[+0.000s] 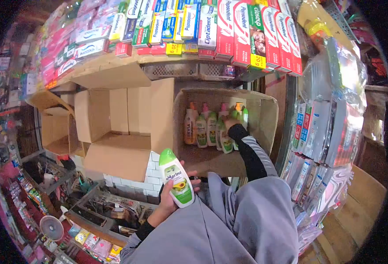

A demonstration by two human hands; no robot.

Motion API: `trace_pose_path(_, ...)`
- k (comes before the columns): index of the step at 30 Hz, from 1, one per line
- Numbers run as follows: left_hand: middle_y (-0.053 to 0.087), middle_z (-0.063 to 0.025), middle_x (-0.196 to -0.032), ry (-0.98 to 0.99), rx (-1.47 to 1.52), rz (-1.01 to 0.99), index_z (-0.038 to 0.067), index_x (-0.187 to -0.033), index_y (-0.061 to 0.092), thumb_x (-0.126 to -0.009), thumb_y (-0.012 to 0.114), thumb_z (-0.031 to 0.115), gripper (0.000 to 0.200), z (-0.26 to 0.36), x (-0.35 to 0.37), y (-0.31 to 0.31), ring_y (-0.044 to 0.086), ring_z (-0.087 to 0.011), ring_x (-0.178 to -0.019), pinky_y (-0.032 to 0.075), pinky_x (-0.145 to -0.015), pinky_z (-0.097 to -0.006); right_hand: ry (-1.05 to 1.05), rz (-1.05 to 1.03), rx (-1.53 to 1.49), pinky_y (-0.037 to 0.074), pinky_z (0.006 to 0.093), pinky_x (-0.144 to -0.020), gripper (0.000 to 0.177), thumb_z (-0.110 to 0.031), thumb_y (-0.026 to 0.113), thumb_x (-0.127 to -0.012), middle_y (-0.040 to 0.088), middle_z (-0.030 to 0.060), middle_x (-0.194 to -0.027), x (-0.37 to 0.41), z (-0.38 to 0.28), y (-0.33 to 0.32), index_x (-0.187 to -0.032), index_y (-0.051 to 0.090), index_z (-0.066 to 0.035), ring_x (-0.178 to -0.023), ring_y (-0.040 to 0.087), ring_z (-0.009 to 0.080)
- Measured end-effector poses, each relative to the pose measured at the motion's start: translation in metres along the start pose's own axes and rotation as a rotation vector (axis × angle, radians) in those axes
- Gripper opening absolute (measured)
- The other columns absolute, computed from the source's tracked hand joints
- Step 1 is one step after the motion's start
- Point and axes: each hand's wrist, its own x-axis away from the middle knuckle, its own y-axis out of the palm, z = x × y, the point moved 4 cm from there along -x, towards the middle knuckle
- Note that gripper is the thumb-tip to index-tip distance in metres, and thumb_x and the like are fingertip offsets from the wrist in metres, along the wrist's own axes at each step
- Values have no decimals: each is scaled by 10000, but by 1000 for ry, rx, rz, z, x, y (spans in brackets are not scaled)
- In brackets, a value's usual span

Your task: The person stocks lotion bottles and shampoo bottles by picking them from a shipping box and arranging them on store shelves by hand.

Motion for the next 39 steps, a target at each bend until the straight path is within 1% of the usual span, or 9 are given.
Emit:
trace_pose_path(9, 532, -207, -1127, 23, -28, -299, 57, -1369, 268, -877, 443, 419, 635, 21, 50, -2, 591, -315, -906, 487, -787, -453, -196, 634, -127, 482, 416, -820, 424, -115, 744, -633, 623, 167, -1007, 129, -28, -36, -1032, 599, -108, -926, 592, 375)
trace_pose_path(11, 529, -205, -1139, -21, -117, -383, 53, -1360, 291, -872, 461, 435, 643, 29, 57, -9, 592, -312, -909, 491, -786, -454, -105, 711, -482, 484, 391, -813, 392, -172, 759, -652, 634, 150, -1000, 190, -31, -68, -1010, 612, -111, -936, 605, 325)
trace_pose_path(17, 437, -178, -1310, -279, -219, -602, 59, -1386, 276, -868, 483, 433, 672, 46, 84, -19, 522, -343, -1106, 509, -844, -496, -104, 1243, -998, 470, 242, -710, 347, -157, 760, -734, 641, 27, -866, 404, -107, -100, -1019, 600, -39, -773, 583, 82)
trace_pose_path(21, 275, -137, -1452, -329, -330, -809, 109, -1434, 180, -864, 471, 362, 688, 49, 122, 0, 370, -363, -1272, 501, -856, -524, -149, 1418, -1091, 477, 228, -640, 328, -128, 702, -798, 636, 42, -907, 534, -203, -94, -1085, 580, -25, -775, 593, 80)
trace_pose_path(28, 276, -102, -1461, -878, -434, -1161, -4, -1355, 334, -754, 601, 344, 744, -13, 197, 34, 428, -348, -1220, 454, -864, -609, -3, 1645, -1111, 500, 208, -530, 330, -137, 646, -851, 630, 41, -935, 674, -323, -1, -1157, 570, -41, -704, 602, 75)
trace_pose_path(29, 446, -184, -1313, -901, -472, -1149, -28, -1289, 394, -748, 622, 382, 716, -24, 209, 33, 516, -358, -1135, 486, -825, -610, 56, 1679, -1127, 497, 213, -528, 327, -139, 647, -850, 631, 43, -944, 685, -333, 19, -1155, 573, -44, -689, 600, 74)
trace_pose_path(33, 511, -218, -1228, -1099, -603, -1202, -29, -1278, 416, -746, 623, 335, 677, -74, 244, 24, 524, -363, -1124, 445, -865, -632, 253, 1902, -1018, 512, 226, -624, 332, -114, 663, -832, 631, 51, -1007, 732, -368, 91, -1144, 587, -27, -842, 611, 89)
trace_pose_path(36, 518, -231, -1211, -1244, -604, -1215, -33, -1274, 416, -739, 616, 319, 671, -124, 265, 17, 543, -383, -1088, 444, -863, -635, 412, 1928, -1286, 513, 226, -644, 337, -106, 669, -824, 629, 52, -1018, 764, -395, 140, -1142, 590, -24, -864, 611, 94)
trace_pose_path(39, 539, -247, -1166, -1319, -654, -1240, -49, -1243, 439, -736, 618, 331, 658, -169, 306, 14, 575, -395, -1031, 500, -800, -606, 563, 2020, -1056, 514, 216, -574, 365, -131, 678, -822, 636, 34, -988, 800, -418, 190, -1162, 582, -39, -797, 611, 64)
